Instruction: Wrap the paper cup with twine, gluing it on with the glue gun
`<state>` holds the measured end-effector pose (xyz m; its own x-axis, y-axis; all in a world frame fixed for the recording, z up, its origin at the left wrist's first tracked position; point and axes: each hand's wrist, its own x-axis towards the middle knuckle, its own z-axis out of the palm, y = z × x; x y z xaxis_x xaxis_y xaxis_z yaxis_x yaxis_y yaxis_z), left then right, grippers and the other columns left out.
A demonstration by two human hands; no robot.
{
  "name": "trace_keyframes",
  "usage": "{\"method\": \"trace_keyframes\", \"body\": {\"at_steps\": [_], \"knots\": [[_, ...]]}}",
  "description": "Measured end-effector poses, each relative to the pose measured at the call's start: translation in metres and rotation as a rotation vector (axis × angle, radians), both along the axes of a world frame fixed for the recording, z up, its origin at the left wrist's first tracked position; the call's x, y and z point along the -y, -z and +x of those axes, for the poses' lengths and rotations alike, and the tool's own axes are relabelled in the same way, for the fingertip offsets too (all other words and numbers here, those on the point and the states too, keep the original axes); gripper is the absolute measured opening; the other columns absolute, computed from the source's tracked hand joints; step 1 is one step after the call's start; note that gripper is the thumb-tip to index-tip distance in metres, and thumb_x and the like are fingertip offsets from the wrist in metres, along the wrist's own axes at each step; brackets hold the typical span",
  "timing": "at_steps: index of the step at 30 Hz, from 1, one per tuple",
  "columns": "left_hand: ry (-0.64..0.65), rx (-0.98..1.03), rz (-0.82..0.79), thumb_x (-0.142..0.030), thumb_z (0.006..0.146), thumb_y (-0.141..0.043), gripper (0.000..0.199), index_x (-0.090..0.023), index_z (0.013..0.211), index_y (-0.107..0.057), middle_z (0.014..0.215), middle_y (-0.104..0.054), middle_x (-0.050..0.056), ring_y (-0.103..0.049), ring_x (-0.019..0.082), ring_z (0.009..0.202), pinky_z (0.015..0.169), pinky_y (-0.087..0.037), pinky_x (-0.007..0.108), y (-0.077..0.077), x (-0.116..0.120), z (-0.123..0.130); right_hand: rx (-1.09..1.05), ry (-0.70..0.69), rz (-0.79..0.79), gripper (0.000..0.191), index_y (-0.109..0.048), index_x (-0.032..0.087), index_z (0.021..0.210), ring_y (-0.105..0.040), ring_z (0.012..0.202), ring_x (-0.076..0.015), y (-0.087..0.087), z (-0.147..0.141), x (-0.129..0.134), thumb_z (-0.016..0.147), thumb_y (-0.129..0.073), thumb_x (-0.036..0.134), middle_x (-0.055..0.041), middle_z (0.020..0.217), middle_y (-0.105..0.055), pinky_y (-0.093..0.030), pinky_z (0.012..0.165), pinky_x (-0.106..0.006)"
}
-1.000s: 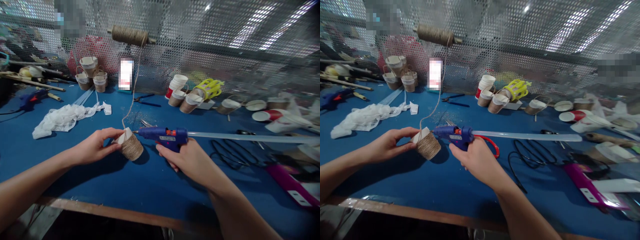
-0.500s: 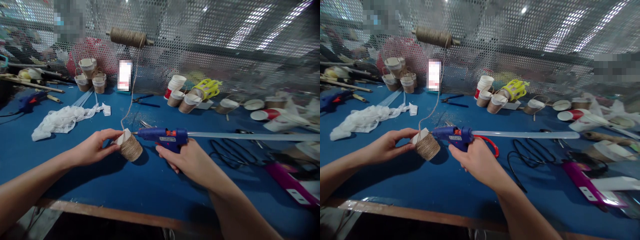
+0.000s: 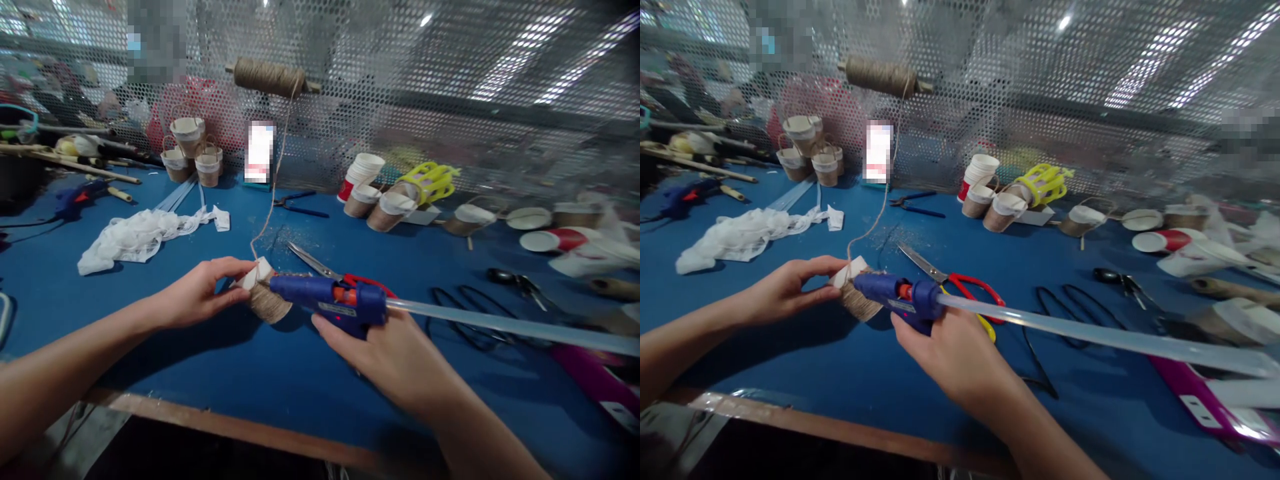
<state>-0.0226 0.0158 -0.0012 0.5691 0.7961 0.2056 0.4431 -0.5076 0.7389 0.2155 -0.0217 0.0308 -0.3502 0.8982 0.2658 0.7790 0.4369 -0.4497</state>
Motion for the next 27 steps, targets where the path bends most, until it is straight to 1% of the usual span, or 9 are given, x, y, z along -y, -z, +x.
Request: {"method": "trace_keyframes", "body": {"at_steps": [2,7,9,12,15,17,19,22,27], "knots": [[0.006,0.004,0.012,-0.022,0.083,-0.048,0.032,-0.015,0.114,-0.053,0.109,-0.062,0.009,-0.057,0.019,0.098,0.086,-0.044,0.034,0.0,0.0,0.0,0.043,-0.02,0.085,0.011,-0.062,0.022,0.072,-0.059,0.057,-0.0176,0.005,0.0,0.002,0.074,-0.053,0.027,-0.0016,0.06,-0.063,-0.045,0.055,-0.028],[0.003,0.004,0.022,-0.021,0.083,-0.049,0.033,-0.013,0.115,-0.051,0.109,-0.061,0.01,-0.056,0.019,0.098,0.086,-0.043,0.035,0.001,0.0,0.0,0.083,-0.076,0.144,0.018,-0.059,0.02,0.062,-0.055,0.047,-0.0147,0.008,-0.004,0.005,0.076,-0.048,0.022,-0.0011,0.054,-0.061,-0.041,0.046,-0.026],[0.004,0.003,0.019,-0.021,0.083,-0.049,0.033,-0.013,0.116,-0.051,0.11,-0.061,0.01,-0.056,0.019,0.098,0.086,-0.043,0.035,0.0,0.0,0.0,0.052,-0.07,0.103,0.016,-0.059,0.02,0.064,-0.056,0.048,-0.0148,0.007,-0.004,0.004,0.076,-0.048,0.023,-0.001,0.055,-0.062,-0.042,0.047,-0.026],[0.007,0.007,0.005,-0.022,0.084,-0.048,0.033,-0.014,0.116,-0.051,0.11,-0.061,0.01,-0.056,0.019,0.099,0.087,-0.042,0.034,-0.001,0.0,0.001,0.011,-0.018,-0.045,0.012,-0.06,0.022,0.07,-0.057,0.053,-0.0166,0.005,0.0,0.002,0.076,-0.052,0.031,-0.0012,0.059,-0.063,-0.046,0.053,-0.029],[0.004,0.005,-0.017,-0.022,0.084,-0.047,0.033,-0.015,0.116,-0.051,0.111,-0.061,0.009,-0.055,0.02,0.1,0.087,-0.042,0.034,-0.001,0.0,0.001,0.01,0.014,-0.161,0.02,-0.054,0.024,0.061,-0.051,0.043,-0.0146,0.0,0.004,-0.002,0.076,-0.054,0.036,0.0013,0.047,-0.056,-0.044,0.046,-0.028],[-0.007,-0.005,-0.023,-0.023,0.084,-0.047,0.035,-0.015,0.117,-0.051,0.111,-0.061,0.01,-0.056,0.021,0.099,0.086,-0.043,0.036,-0.001,0.0,0.0,0.003,0.004,-0.197,0.03,-0.047,0.024,0.051,-0.046,0.036,-0.0122,-0.005,0.004,-0.004,0.078,-0.052,0.035,0.0034,0.038,-0.049,-0.04,0.04,-0.026],[-0.019,-0.014,-0.013,-0.024,0.083,-0.048,0.035,-0.014,0.117,-0.051,0.11,-0.061,0.011,-0.056,0.021,0.098,0.085,-0.043,0.038,0.0,0.0,0.0,-0.03,-0.002,-0.221,0.033,-0.043,0.024,0.047,-0.045,0.035,-0.0111,-0.009,0.003,-0.006,0.078,-0.05,0.033,0.0043,0.035,-0.046,-0.038,0.039,-0.025],[-0.025,-0.024,0.004,-0.024,0.083,-0.048,0.035,-0.014,0.117,-0.051,0.111,-0.061,0.011,-0.056,0.021,0.099,0.087,-0.043,0.037,0.002,0.0,-0.001,-0.088,0.046,-0.26,0.031,-0.043,0.023,0.048,-0.046,0.036,-0.0108,-0.011,0.001,-0.009,0.078,-0.051,0.031,0.0047,0.036,-0.046,-0.039,0.042,-0.024],[-0.02,-0.03,0.022,-0.026,0.084,-0.048,0.036,-0.013,0.117,-0.05,0.112,-0.061,0.011,-0.056,0.021,0.1,0.087,-0.044,0.035,0.002,0.0,-0.001,-0.157,0.137,-0.365,0.031,-0.042,0.022,0.049,-0.047,0.034,-0.0107,-0.008,0.0,-0.014,0.075,-0.054,0.034,0.0051,0.036,-0.045,-0.04,0.041,-0.024]]}}
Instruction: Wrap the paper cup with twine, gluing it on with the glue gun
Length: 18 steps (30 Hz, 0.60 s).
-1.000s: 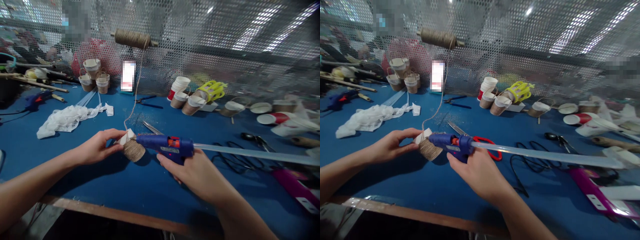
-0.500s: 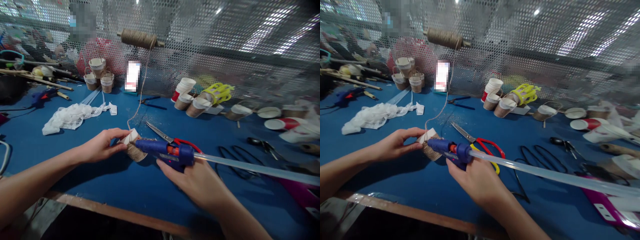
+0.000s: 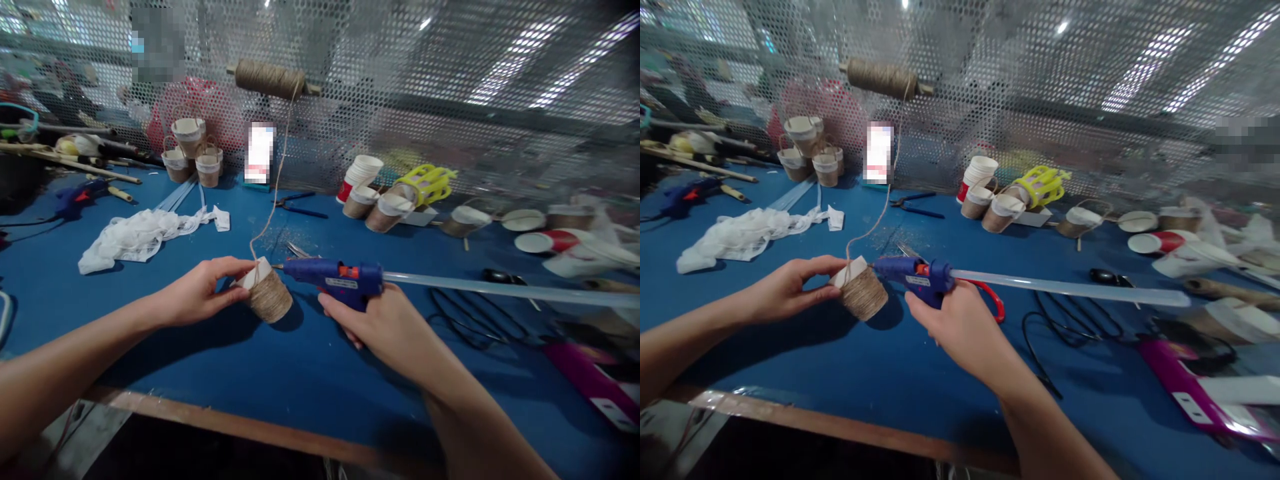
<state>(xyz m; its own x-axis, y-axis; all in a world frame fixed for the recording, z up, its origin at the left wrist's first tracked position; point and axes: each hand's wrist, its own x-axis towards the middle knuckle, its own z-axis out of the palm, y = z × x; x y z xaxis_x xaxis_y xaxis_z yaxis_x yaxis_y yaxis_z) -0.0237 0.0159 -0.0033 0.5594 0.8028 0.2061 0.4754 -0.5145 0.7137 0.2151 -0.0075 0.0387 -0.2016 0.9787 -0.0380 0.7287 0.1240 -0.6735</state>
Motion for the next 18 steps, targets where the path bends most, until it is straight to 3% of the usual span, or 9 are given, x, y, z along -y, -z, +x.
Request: {"method": "trace_keyframes", "body": {"at_steps": [7,10,13,18], "knots": [[-0.007,0.015,-0.001,-0.025,0.082,-0.049,0.036,-0.011,0.116,-0.051,0.111,-0.061,0.012,-0.057,0.02,0.099,0.086,-0.044,0.036,0.001,-0.001,0.0,-0.101,-0.016,-0.111,0.026,-0.05,0.018,0.056,-0.046,0.035,-0.0095,0.004,0.002,-0.008,0.076,-0.052,0.034,0.0054,0.036,-0.044,-0.041,0.042,-0.022],[-0.01,0.018,-0.008,-0.025,0.082,-0.048,0.035,-0.011,0.114,-0.051,0.111,-0.061,0.012,-0.057,0.02,0.099,0.086,-0.045,0.036,0.001,-0.001,0.001,-0.25,-0.032,-0.109,0.022,-0.052,0.017,0.063,-0.045,0.037,-0.0087,0.008,0.008,-0.016,0.075,-0.055,0.035,0.0062,0.04,-0.045,-0.04,0.044,-0.023],[-0.012,0.017,0.0,-0.025,0.082,-0.048,0.035,-0.011,0.114,-0.052,0.111,-0.061,0.012,-0.057,0.02,0.099,0.086,-0.045,0.037,0.002,-0.002,0.001,-0.367,0.1,-0.074,0.018,-0.052,0.016,0.073,-0.047,0.044,-0.0085,0.012,0.015,-0.029,0.071,-0.061,0.032,0.0047,0.05,-0.051,-0.039,0.043,-0.02],[-0.018,0.018,0.023,-0.025,0.081,-0.048,0.036,-0.013,0.115,-0.052,0.113,-0.061,0.013,-0.057,0.021,0.1,0.086,-0.045,0.038,0.005,-0.003,0.001,-0.07,0.348,0.041,0.018,-0.055,0.014,0.07,-0.055,0.056,-0.0108,0.016,0.026,-0.063,0.076,-0.055,0.031,-0.0056,0.07,-0.062,-0.044,0.053,-0.022]]}}
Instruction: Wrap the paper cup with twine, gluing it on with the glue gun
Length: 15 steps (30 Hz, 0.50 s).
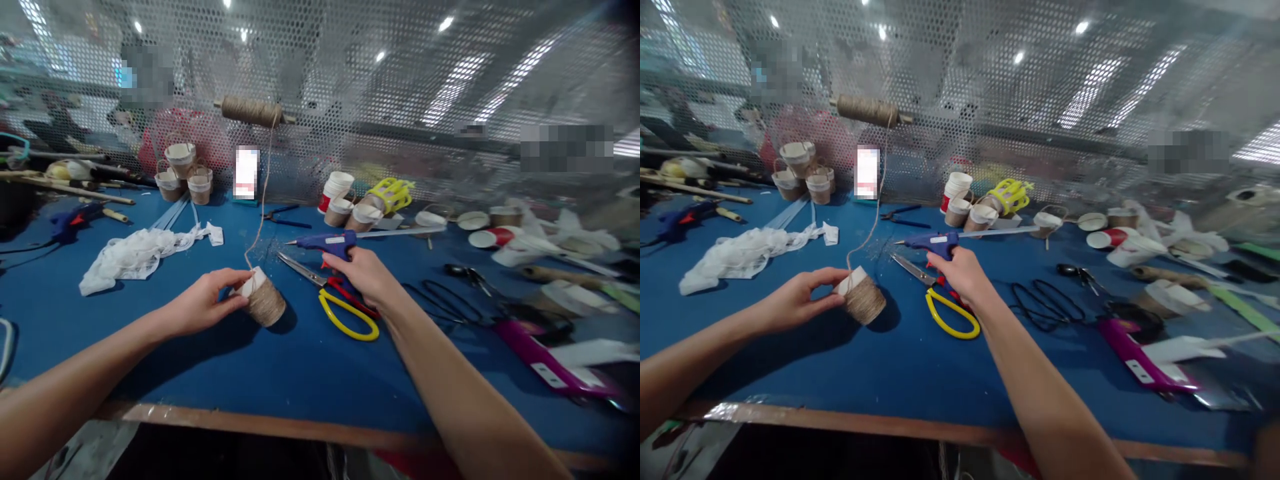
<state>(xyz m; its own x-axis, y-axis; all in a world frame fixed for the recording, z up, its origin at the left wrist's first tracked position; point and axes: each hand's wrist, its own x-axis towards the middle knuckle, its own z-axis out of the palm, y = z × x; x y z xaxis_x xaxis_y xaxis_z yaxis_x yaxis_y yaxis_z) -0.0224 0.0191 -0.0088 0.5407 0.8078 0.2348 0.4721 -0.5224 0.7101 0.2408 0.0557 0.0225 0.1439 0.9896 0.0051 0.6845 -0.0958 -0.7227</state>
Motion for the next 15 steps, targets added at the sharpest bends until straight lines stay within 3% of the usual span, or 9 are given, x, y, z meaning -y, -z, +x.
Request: {"method": "trace_keyframes", "body": {"at_steps": [5,8,11,15], "knots": [[0.012,-0.016,0.033,-0.023,0.081,-0.048,0.037,-0.012,0.116,-0.052,0.114,-0.06,0.014,-0.057,0.022,0.102,0.087,-0.044,0.04,-0.002,0.001,0.001,0.173,0.057,-0.073,0.034,-0.054,0.014,0.062,-0.054,0.045,-0.014,0.012,0.007,-0.034,0.08,-0.047,0.042,-0.0084,0.056,-0.06,-0.041,0.045,-0.025],[0.02,-0.019,0.049,-0.023,0.081,-0.048,0.037,-0.012,0.116,-0.052,0.113,-0.061,0.013,-0.057,0.022,0.1,0.086,-0.045,0.039,-0.003,0.002,0.002,0.291,0.065,-0.112,0.039,-0.058,0.014,0.061,-0.061,0.055,-0.0195,0.019,0.008,-0.048,0.079,-0.048,0.046,-0.0108,0.056,-0.062,-0.043,0.053,-0.027],[0.025,-0.007,0.054,-0.023,0.081,-0.049,0.038,-0.013,0.117,-0.052,0.11,-0.063,0.012,-0.058,0.021,0.097,0.083,-0.046,0.036,-0.002,0.001,0.002,0.406,0.099,-0.125,0.04,-0.063,0.01,0.067,-0.063,0.079,-0.0281,0.022,0.005,-0.057,0.079,-0.05,0.047,-0.0179,0.072,-0.066,-0.043,0.067,-0.032],[0.036,-0.009,0.056,-0.023,0.081,-0.048,0.037,-0.014,0.117,-0.051,0.111,-0.062,0.012,-0.058,0.021,0.097,0.083,-0.046,0.037,-0.001,0.001,0.002,0.49,0.144,-0.081,0.043,-0.065,0.001,0.089,-0.049,0.107,-0.0383,0.015,-0.01,-0.052,0.082,-0.048,0.04,-0.03,0.105,-0.057,-0.037,0.081,-0.042]]}}
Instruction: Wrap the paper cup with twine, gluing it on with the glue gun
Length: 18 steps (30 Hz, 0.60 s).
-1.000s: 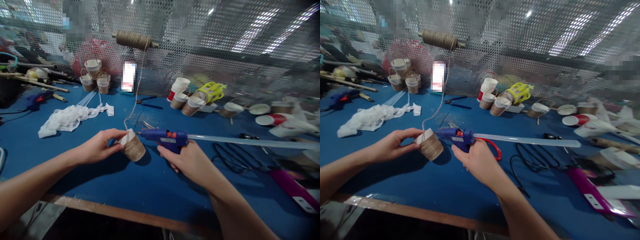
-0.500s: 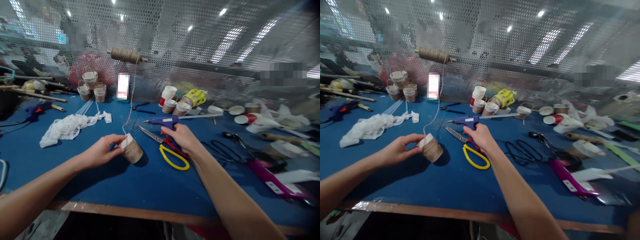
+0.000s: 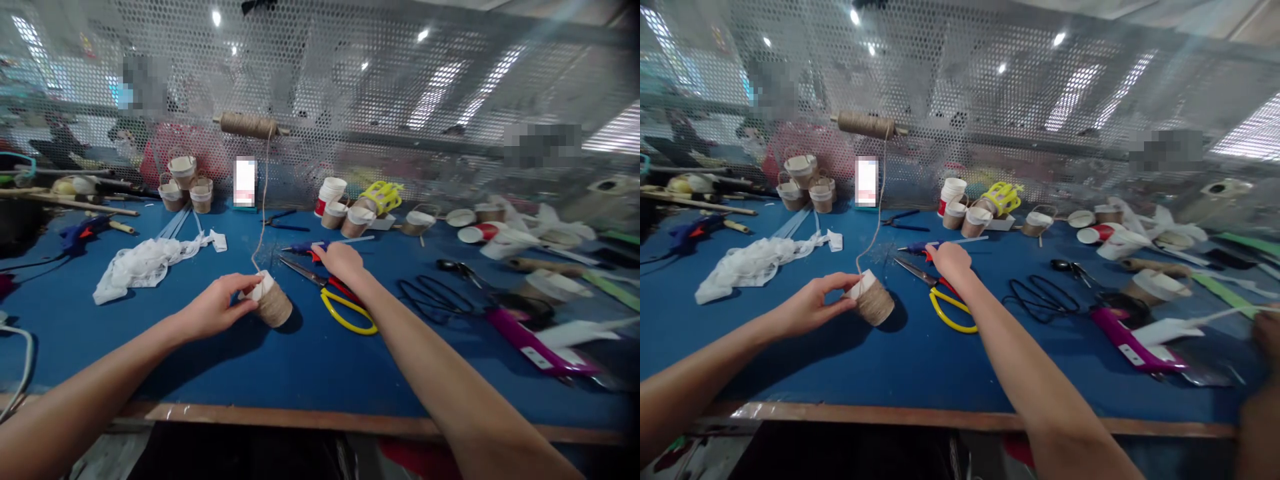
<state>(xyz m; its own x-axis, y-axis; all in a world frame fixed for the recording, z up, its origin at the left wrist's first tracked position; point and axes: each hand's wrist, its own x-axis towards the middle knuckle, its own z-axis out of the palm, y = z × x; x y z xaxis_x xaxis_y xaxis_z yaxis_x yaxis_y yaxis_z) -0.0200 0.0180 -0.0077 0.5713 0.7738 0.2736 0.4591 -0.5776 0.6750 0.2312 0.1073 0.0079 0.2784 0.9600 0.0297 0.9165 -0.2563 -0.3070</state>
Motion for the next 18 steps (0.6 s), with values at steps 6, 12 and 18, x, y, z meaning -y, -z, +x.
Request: {"method": "trace_keyframes", "body": {"at_steps": [6,12,18], "knots": [[0.011,-0.033,0.032,-0.022,0.082,-0.048,0.036,-0.012,0.116,-0.051,0.111,-0.062,0.014,-0.057,0.022,0.098,0.085,-0.044,0.039,-0.001,0.001,0.0,-0.185,-0.455,-0.041,0.05,-0.069,0.018,0.087,-0.058,0.092,-0.0205,-0.024,-0.05,0.039,0.087,-0.033,0.051,-0.009,0.092,-0.067,-0.041,0.078,-0.029],[0.028,-0.013,0.003,-0.023,0.082,-0.047,0.031,-0.009,0.11,-0.054,0.105,-0.063,0.014,-0.058,0.022,0.095,0.083,-0.045,0.037,0.0,0.001,-0.001,-0.8,-0.78,-0.081,0.022,-0.063,0.014,0.083,-0.058,0.079,-0.013,-0.025,-0.082,0.061,0.077,-0.055,0.034,-0.0058,0.095,-0.065,-0.044,0.068,-0.023],[0.047,0.13,-0.175,-0.023,0.084,-0.048,0.041,-0.015,0.124,-0.045,0.111,-0.06,0.01,-0.056,0.019,0.098,0.087,-0.043,0.036,-0.001,0.0,-0.003,-0.781,-0.669,0.175,0.018,-0.061,0.014,0.073,-0.053,0.068,-0.0105,-0.03,-0.063,0.076,0.074,-0.059,0.032,-0.0007,0.072,-0.06,-0.042,0.07,-0.024]]}}
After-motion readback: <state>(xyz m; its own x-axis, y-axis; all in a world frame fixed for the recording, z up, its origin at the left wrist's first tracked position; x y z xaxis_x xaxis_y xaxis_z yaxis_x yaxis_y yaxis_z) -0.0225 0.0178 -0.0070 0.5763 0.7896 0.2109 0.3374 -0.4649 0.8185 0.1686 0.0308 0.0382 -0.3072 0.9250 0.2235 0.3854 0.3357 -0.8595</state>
